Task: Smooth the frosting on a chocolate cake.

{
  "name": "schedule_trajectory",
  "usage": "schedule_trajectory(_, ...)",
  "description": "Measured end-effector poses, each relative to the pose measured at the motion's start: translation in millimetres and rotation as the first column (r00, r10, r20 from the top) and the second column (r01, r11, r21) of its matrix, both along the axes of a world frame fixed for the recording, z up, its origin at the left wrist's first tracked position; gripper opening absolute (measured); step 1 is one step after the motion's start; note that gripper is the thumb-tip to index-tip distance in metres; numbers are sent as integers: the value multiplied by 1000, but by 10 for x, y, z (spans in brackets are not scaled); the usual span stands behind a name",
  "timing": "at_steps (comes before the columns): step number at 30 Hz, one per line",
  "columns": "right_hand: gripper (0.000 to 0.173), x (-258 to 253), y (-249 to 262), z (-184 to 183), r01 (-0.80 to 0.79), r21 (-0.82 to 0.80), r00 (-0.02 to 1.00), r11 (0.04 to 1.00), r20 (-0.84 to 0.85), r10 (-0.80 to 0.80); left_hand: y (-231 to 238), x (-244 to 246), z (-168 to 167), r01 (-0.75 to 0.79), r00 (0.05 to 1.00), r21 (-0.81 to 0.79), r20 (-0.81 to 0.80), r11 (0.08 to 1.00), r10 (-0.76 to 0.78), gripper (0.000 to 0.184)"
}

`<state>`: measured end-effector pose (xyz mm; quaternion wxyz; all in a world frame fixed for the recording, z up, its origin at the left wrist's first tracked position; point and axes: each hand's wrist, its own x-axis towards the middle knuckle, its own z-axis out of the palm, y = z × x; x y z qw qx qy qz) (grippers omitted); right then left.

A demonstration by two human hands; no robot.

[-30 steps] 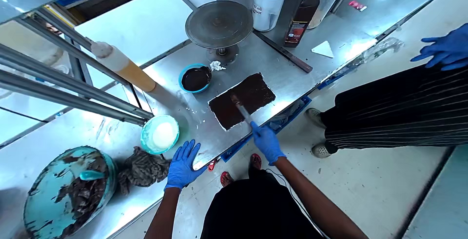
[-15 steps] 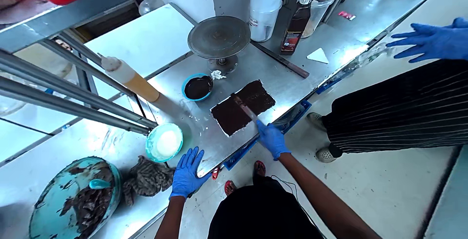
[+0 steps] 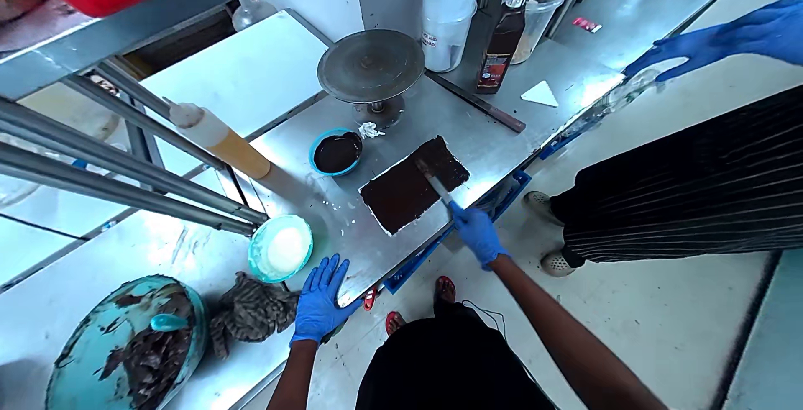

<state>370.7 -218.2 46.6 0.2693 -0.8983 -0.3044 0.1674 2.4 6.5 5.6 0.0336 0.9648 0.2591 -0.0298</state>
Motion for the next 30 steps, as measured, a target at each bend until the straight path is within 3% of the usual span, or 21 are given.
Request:
schedule_trajectory(6,43,-838,221,-27,-179,-46,964,983,-210,166,-3,-19,-34,1,999,-5,34,1000,0,106)
schedule_trajectory(11,47,-972,230,27,-241,-157,967,958,-128,222,17,-53,-112,26,995,37,94,999,-29,106)
schedule_trajectory(15,49,-608,114,53,-203,-262,978,944,-3,209,27,-56,-166,32,991,60,125,998,-39,106)
schedule_trajectory(23,46,548,-312,105,23,-271,993,962,117,10,19,-63,-147,20,994,34,111,999,-23,105)
schedule_trajectory(30,41,743,-319,77,134,-133,983,982,140,-115,14,-37,-131,9,995,18,97,1000,-11,104)
